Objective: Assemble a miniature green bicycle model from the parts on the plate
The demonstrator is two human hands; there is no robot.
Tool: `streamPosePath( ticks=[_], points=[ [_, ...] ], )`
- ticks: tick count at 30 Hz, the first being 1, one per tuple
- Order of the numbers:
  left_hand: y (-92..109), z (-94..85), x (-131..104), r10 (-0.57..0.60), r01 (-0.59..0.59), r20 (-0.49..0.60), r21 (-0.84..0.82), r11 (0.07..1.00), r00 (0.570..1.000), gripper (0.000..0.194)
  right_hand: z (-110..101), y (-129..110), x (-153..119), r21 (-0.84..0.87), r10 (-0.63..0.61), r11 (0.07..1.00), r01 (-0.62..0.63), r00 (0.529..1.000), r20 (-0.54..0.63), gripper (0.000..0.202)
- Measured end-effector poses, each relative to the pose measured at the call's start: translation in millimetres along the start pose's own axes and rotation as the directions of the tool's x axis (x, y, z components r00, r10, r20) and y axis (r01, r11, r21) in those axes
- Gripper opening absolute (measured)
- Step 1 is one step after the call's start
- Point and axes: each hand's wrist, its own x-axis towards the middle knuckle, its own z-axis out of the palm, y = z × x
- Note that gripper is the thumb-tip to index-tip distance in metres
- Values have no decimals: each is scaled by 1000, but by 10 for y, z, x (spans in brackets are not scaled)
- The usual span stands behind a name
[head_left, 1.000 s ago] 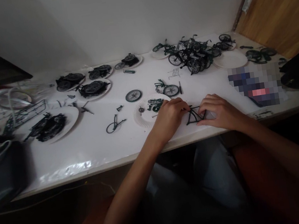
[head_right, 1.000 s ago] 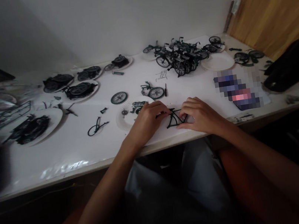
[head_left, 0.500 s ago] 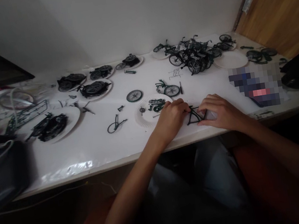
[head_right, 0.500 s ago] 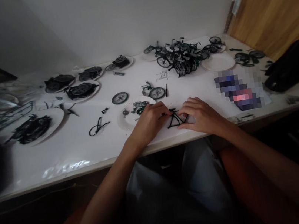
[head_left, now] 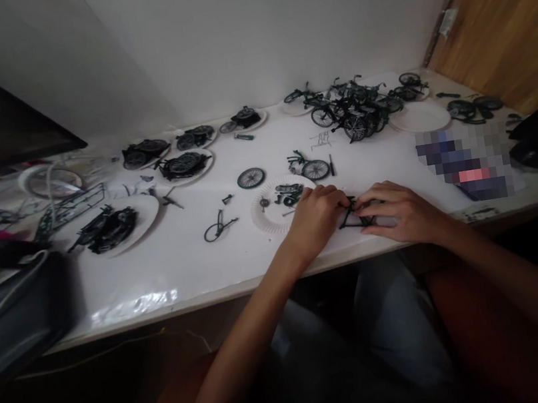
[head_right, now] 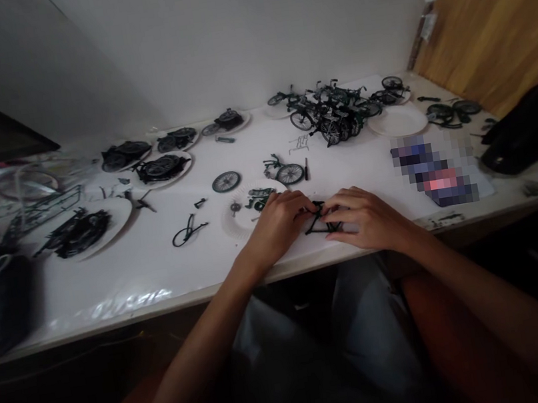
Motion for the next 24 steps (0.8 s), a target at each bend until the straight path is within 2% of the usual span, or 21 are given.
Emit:
streamPosePath(
  ticks=[4, 7, 9, 11, 14, 17, 19, 23, 24],
  points=[
    [-17, -46, -5, 7, -8, -16, -16, 1000, 1000, 12, -1, -11, -2, -24, 20, 1000, -20, 1000, -7, 27],
    [-38, -240, -35, 27, -27, -63, -10, 1000, 998, 14, -5, -14, -4, -24, 33, 999, -34, 999, -29, 30],
    [-48, -480, -95, 17, -19, -127, -16, 1000, 992, 12, -9, -15, -7, -9, 41, 999, -41, 999, -26, 28],
    [-57, -779, -194, -13, 17, -239, 12, 1000, 971, 10, -13, -15, -10, 7, 46, 999, -46, 999, -24, 27],
    [-96, -1214, -401, -74, 118, -368, 99, 988, 927, 4, -10, -8, -18, 15, 44, 999, -43, 998, -39, 24],
    [-202, -1499, -620, -144, 247, -466, 169, 954, 873, 6, 4, 11, -25, 6, 6, 1000, -6, 999, -43, 21],
    [-325, -1583, -740, -194, 319, -480, 193, 928, 856, 7, 11, 17, -23, -6, -19, 1000, 18, 999, -46, 22],
    [-679, -1570, -879, -255, 343, -366, 199, 918, 895, 12, 13, 13, -21, -19, -19, 1000, 18, 998, -62, 25],
    [-777, -1542, -895, -260, 351, -365, 210, 912, 894, 12, 13, 16, -26, -17, -18, 1000, 17, 998, -65, 26]
  ],
)
